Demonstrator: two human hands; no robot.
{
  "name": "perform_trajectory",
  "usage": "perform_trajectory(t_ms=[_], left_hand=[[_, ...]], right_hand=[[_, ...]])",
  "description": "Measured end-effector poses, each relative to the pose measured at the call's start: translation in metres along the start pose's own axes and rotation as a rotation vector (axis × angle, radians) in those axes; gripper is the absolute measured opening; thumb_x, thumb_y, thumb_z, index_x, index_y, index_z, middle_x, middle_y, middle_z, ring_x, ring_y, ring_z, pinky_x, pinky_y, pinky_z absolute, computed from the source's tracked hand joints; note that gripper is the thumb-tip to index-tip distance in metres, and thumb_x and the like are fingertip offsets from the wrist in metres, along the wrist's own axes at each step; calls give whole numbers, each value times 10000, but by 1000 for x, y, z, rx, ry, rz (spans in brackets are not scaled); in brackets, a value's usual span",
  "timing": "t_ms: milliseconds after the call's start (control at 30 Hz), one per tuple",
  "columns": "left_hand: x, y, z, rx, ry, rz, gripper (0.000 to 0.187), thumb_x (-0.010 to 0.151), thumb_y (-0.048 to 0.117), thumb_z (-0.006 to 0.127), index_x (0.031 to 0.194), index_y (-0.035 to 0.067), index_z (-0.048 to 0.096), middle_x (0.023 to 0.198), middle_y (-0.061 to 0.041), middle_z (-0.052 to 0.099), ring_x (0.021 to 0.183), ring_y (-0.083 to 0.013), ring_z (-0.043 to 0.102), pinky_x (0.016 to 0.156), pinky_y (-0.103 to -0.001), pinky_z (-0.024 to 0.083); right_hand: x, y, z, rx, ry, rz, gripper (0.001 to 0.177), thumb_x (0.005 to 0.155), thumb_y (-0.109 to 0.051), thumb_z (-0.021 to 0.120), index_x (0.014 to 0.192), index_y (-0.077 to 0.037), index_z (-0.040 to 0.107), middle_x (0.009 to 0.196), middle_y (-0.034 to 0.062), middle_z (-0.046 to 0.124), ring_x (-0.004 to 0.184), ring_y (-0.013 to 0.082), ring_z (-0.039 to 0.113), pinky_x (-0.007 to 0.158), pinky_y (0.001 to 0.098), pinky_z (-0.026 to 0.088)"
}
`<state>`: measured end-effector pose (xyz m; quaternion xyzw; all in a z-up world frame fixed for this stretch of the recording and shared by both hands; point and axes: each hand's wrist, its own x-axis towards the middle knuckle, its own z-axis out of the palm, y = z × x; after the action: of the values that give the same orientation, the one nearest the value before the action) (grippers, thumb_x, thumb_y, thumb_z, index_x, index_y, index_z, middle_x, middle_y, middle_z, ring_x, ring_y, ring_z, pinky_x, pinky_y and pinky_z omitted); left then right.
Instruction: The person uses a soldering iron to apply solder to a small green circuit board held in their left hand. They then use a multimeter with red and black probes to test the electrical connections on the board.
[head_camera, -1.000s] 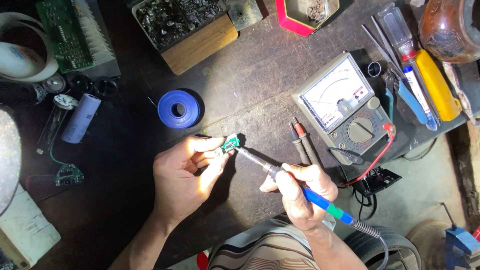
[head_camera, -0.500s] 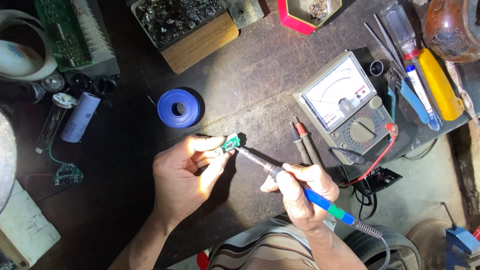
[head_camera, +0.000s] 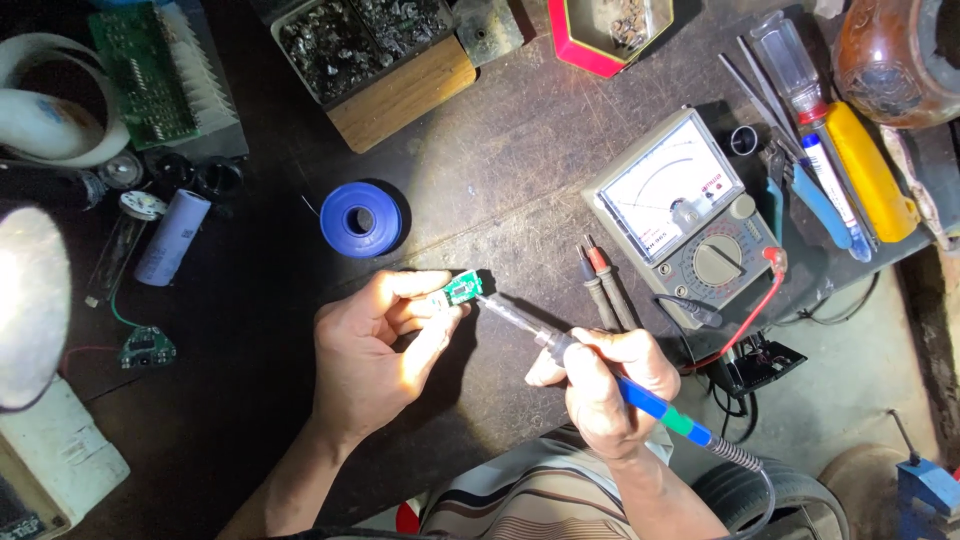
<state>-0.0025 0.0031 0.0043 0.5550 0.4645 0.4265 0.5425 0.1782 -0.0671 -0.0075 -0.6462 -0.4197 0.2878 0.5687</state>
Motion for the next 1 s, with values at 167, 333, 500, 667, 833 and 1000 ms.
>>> perform_trajectory(t_ms=[167,333,500,667,833,1000], left_hand=[[0,0,0,223,-30,145,280,843,-14,818,1109,-15,733,1008,-105,640,648,-88,590,595,-208,512],[-6,-8,11,408,-20,283,228,830,96,845,1043,71,768,916,-70,599,611,-166,561,580,-284,507],[-10,-13,13,475,-32,355,191,849,174,816,1006,79,765,909,-102,611,716,-314,681,659,-374,577],[-14,-31,14,444,-8,397,465,770,258,875,1174,92,714,958,-114,628,695,-287,662,658,-390,575],[-51,-8,24,476,80,289,684,745,216,856,1330,-4,580,1162,-198,555,995,-372,624,858,-441,531],[-127,-6,28,709,202,327,811,785,260,859,1448,-32,497,1483,-218,517,1364,-376,531,1148,-456,438]], right_hand=[[-4,12,0,193,79,-154,148,868,-146,566,919,-35,484,538,172,606,404,245,627,497,319,532],[-7,26,-5,219,41,-279,222,886,-94,633,1014,5,480,639,208,616,530,237,635,597,346,571],[1,20,-9,197,85,-450,186,802,37,794,875,95,633,773,200,677,731,154,665,705,336,613],[30,-49,-10,27,-156,-444,275,696,-28,920,881,66,739,694,132,695,592,204,670,604,318,595],[84,-50,-16,-489,-270,-798,344,970,-146,585,1210,98,614,1108,242,672,1001,369,656,894,413,533],[131,-160,52,-309,-320,-1036,255,1006,30,876,1113,10,645,912,81,717,794,173,664,782,322,566]])
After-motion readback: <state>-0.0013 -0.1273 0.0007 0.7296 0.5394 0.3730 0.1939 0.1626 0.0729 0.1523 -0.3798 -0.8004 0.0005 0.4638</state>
